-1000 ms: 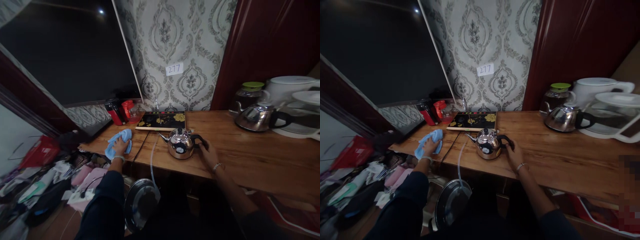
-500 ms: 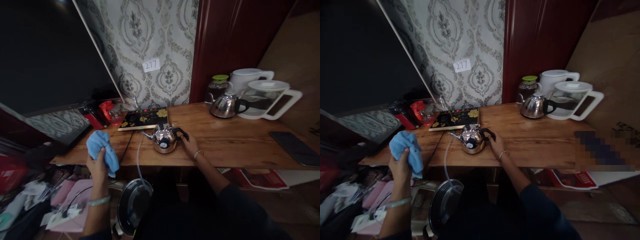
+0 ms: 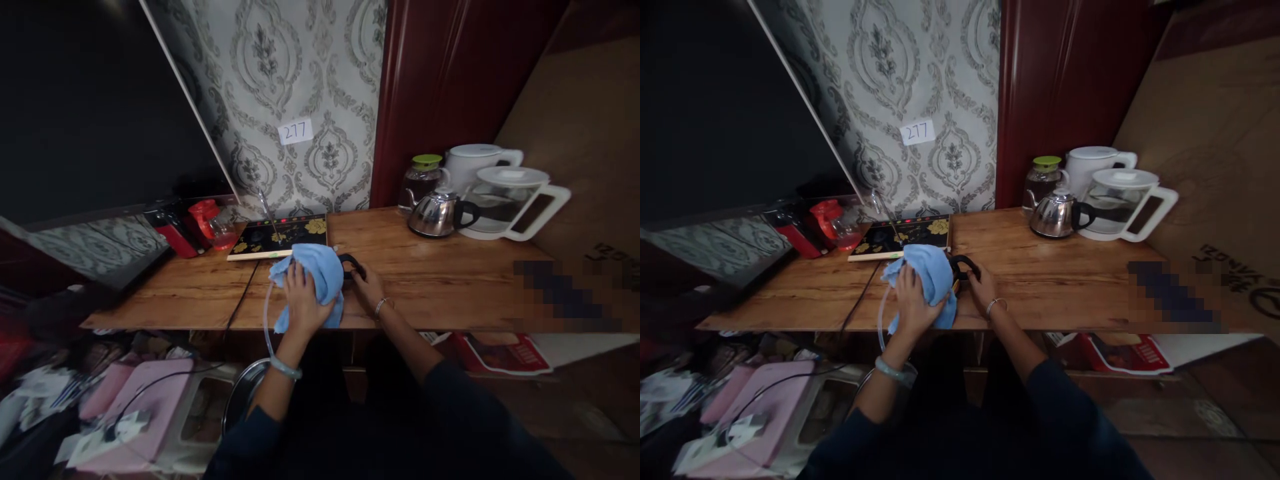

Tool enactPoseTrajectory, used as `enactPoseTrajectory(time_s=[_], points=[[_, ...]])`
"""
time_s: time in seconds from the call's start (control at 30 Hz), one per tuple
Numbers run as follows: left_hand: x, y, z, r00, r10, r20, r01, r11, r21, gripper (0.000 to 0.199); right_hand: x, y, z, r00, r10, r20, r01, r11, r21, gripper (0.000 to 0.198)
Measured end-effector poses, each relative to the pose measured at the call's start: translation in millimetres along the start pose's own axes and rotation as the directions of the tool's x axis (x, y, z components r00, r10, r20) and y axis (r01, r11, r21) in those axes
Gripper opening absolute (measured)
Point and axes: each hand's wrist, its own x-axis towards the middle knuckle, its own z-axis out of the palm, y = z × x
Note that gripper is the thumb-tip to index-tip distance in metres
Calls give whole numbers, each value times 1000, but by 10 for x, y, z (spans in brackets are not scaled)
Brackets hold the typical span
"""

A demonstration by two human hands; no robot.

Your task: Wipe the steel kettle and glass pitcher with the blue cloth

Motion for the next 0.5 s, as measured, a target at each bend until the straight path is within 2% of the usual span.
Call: enactPoseTrajectory(time_s=[0.07,0.13,0.33,0.5], points=[[-72,-21,161,1000,19,-6,-19,1000,14,64,-2,17,9,1000,-5,4,5,1000,19,25],[-146,-59,229,999,32,-29,-32,999,11,59,-5,30,19,1000,0,7,-1,999,38,27],[-268,-104,193,996,79,-50,-81,996,-35,48,-6,34,28,1000,10,28,-11,998,67,29],[-432,-112,226,999,4,-50,-8,997,-79,43,-7,50,27,999,24,46,-28,997,75,34]])
